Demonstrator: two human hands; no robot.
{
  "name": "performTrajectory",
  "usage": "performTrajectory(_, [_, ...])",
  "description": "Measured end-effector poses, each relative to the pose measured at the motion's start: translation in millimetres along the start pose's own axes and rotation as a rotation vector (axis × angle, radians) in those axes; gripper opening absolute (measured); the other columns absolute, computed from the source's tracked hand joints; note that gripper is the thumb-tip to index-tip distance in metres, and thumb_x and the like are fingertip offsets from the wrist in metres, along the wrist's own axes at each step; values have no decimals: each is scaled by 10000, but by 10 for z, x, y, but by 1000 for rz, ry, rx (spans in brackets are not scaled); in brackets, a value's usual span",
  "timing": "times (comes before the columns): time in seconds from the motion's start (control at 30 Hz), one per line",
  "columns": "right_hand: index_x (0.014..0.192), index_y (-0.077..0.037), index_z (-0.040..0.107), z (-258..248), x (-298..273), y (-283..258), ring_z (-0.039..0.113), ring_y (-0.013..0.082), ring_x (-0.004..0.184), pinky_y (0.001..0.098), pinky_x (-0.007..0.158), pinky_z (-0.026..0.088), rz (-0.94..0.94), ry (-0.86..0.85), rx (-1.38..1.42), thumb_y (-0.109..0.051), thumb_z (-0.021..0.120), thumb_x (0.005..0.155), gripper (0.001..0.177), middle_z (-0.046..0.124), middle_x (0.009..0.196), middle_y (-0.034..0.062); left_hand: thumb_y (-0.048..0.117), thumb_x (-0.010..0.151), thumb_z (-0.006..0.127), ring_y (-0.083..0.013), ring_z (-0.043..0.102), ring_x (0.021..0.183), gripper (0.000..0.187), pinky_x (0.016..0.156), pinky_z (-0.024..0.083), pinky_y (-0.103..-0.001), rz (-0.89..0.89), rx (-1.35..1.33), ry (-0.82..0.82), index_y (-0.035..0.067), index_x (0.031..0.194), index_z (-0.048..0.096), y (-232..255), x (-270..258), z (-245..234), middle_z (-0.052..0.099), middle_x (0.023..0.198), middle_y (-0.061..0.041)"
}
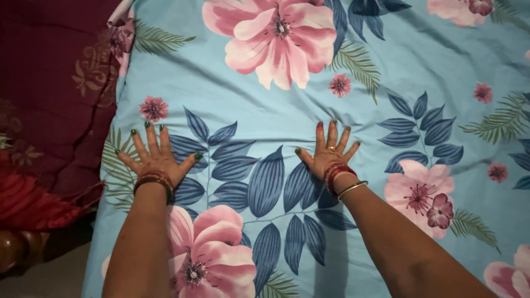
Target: The person spreads a light blue floral sheet over a bed, smoothing it with both hands and tucking the edges under the mattress. The person adjusts the sheet repeatedly to remove wrinkles and align the pattern.
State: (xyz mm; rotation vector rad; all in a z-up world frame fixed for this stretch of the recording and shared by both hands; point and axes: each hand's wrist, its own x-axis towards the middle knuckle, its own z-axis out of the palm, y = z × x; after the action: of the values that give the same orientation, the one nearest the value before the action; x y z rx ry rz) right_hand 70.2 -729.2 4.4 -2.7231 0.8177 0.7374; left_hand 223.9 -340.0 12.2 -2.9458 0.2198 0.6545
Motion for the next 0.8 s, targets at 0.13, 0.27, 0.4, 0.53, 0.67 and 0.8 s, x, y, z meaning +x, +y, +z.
performTrajectory(0.13, [1639,-235,6,46,19,-17,-231,488,1508,760,1098,-145,-36,26,-2,-808,437,842,1072,-121,1714,106,886,755,455,-361,-147,1540,1156,1105,-88,-752,-29,29,-50,253,1629,42,-13,-36,-56,-121,1706,-49])
performTrajectory(0.27, [1638,-243,10,39,47,21,-214,483,1514,764,1106,-126,-15,-5,-19,-809,438,839,1069,-121,1716,95,880,756,465,-373,-125,1542,1156,1101,-70,-756,-17,35,-31,242,1632,62,35,-17,-108,-88,1700,-54])
performTrajectory(0.4, [1641,-215,24,42,45,14,-203,495,1518,769,1106,-105,-10,-40,-38,-807,448,857,1070,-108,1714,111,854,765,516,-378,-75,1551,1143,1104,-28,-760,-23,50,-84,223,1628,112,43,-54,-195,-38,1715,-64])
performTrajectory(0.53, [1634,-219,29,35,95,-16,-180,492,1513,760,1102,-101,6,-31,-93,-806,459,843,1075,-87,1711,115,849,769,526,-391,-28,1551,1137,1109,24,-753,-18,102,-100,220,1631,134,69,-33,-303,0,1715,-89])
performTrajectory(0.67, [1630,-222,41,50,72,2,-159,481,1521,748,1107,-91,23,-25,-136,-816,469,824,1089,-63,1711,113,861,776,518,-393,-30,1551,1134,1114,30,-745,-23,114,-189,223,1628,126,83,-34,-382,-21,1720,-100])
performTrajectory(0.8, [1628,-221,33,22,88,-17,-173,485,1517,742,1113,-92,42,-88,-158,-827,465,834,1088,-80,1708,121,789,791,572,-392,36,1540,1084,1117,58,-746,1,65,-171,215,1612,161,82,-42,-547,73,1691,-96])
